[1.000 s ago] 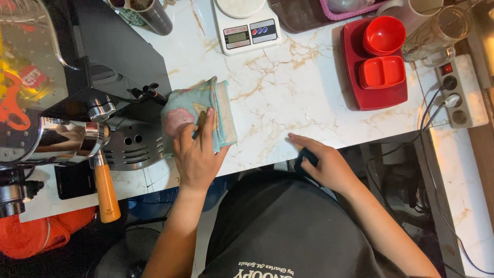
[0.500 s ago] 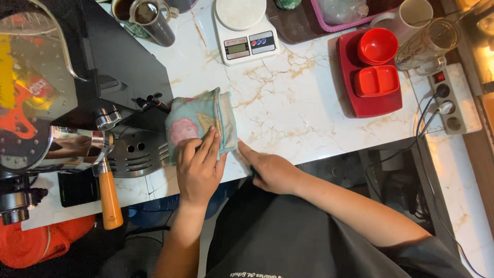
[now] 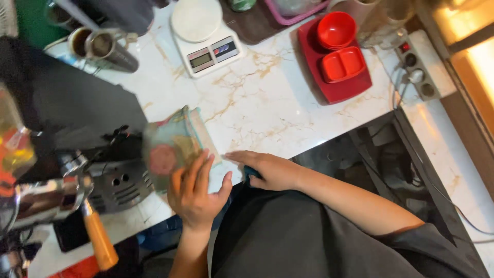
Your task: The person wipes metal straws with a green cloth, then moves a red tray and clear containers on the counter. They handle a stack of plastic cups and a French press, then wipe a white digital scale with the cloth.
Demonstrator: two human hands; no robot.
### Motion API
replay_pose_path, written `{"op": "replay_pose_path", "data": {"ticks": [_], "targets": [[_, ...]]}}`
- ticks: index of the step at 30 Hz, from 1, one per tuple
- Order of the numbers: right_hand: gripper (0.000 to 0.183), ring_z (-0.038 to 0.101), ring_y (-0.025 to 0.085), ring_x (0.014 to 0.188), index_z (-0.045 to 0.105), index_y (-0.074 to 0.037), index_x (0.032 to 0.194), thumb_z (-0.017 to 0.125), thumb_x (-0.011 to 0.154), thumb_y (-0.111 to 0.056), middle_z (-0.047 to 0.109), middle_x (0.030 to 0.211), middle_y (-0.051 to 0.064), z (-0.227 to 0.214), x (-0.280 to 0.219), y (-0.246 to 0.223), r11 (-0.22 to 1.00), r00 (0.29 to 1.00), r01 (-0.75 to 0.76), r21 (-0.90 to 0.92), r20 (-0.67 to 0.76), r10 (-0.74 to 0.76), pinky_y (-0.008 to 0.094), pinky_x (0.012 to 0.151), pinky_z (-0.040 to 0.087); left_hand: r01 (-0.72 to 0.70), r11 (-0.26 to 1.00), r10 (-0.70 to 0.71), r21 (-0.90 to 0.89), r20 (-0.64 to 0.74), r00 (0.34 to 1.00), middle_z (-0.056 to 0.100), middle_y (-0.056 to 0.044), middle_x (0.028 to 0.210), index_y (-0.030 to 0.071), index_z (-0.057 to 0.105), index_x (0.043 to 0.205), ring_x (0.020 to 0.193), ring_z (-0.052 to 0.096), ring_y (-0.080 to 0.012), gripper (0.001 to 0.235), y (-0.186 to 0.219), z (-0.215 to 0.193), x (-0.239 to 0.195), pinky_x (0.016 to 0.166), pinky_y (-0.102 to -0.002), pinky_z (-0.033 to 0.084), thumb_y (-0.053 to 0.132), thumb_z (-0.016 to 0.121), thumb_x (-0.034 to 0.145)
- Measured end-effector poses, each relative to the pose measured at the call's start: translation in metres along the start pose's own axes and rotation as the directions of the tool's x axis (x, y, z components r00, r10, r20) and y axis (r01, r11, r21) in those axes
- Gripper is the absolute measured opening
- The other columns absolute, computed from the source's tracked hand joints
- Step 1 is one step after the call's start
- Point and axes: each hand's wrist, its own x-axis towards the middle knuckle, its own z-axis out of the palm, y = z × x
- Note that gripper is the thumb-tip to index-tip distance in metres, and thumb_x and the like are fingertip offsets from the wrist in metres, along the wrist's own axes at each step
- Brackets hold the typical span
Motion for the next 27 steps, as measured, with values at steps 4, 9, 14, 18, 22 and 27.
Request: {"op": "replay_pose_path", "data": {"ticks": [4,9,14,18,22,27], "targets": [[0.059,0.061,0.032,0.128,0.054,-0.004,0.142,0.068,0.085,-0.001,0.062,0.139,0.015,-0.039,-0.046,-0.01,0.976,0.982,-0.117,0.182,-0.128,0.141,0.039,0.108,0.049,-0.016,0.851,0.113,-0.526,0.151,0.982,0.069,-0.014,0.117,-0.001,0.068,0.118,0.105,0.064,-0.0346,0.048,0.032,0.027,0.021,0.092,-0.045,0.051,0.03,0.08,0.083],[0.034,0.063,0.025,0.128,0.061,-0.002,0.135,0.066,0.101,-0.006,0.067,0.133,0.013,-0.061,-0.122,-0.014,0.885,0.897,-0.026,0.465,-0.38,0.226,0.039,0.112,0.048,0.005,0.6,0.401,-0.8,0.306,0.863,0.068,-0.023,0.116,-0.007,0.064,0.118,0.106,0.065,-0.0406,0.058,0.075,0.079,0.033,0.092,-0.046,0.051,0.031,0.082,0.079],[0.026,0.067,0.018,0.118,0.066,-0.002,0.125,0.069,0.1,-0.009,0.071,0.123,0.008,-0.075,-0.189,0.005,0.871,0.504,-0.102,0.481,-0.73,0.462,0.035,0.104,0.054,0.666,0.435,0.273,-0.606,0.794,0.544,0.077,-0.011,0.087,0.0,0.073,0.107,0.076,0.069,-0.0139,0.041,0.103,0.128,0.037,0.068,-0.027,0.057,0.03,0.084,0.081],[0.028,0.065,0.018,0.12,0.063,-0.002,0.126,0.07,0.1,-0.007,0.071,0.124,0.009,-0.093,-0.208,0.041,0.89,0.349,-0.091,0.448,-0.822,0.449,0.035,0.106,0.053,0.741,0.291,0.236,-0.605,0.796,0.558,0.075,-0.011,0.093,-0.001,0.071,0.109,0.079,0.068,-0.0117,0.04,0.129,0.153,0.057,0.073,-0.025,0.057,0.031,0.082,0.087],[0.033,0.07,0.019,0.112,0.063,-0.005,0.127,0.073,0.096,-0.012,0.072,0.121,0.009,-0.135,-0.189,0.066,0.859,0.304,-0.358,0.366,-0.824,0.478,0.034,0.096,0.057,0.285,0.907,-0.006,-0.31,0.668,0.744,0.07,-0.015,0.092,0.002,0.069,0.11,0.086,0.066,-0.0293,0.046,0.16,0.162,0.075,0.077,-0.039,0.054,0.039,0.081,0.085],[0.046,0.066,0.023,0.119,0.055,-0.003,0.135,0.074,0.095,-0.014,0.063,0.132,0.015,-0.173,-0.205,0.062,0.892,0.214,-0.409,0.192,-0.93,0.298,0.036,0.095,0.057,-0.045,0.986,0.095,-0.161,0.318,0.943,0.059,-0.017,0.117,0.002,0.06,0.12,0.108,0.056,-0.038,0.045,0.182,0.166,0.064,0.092,-0.05,0.048,0.037,0.073,0.095]]}}
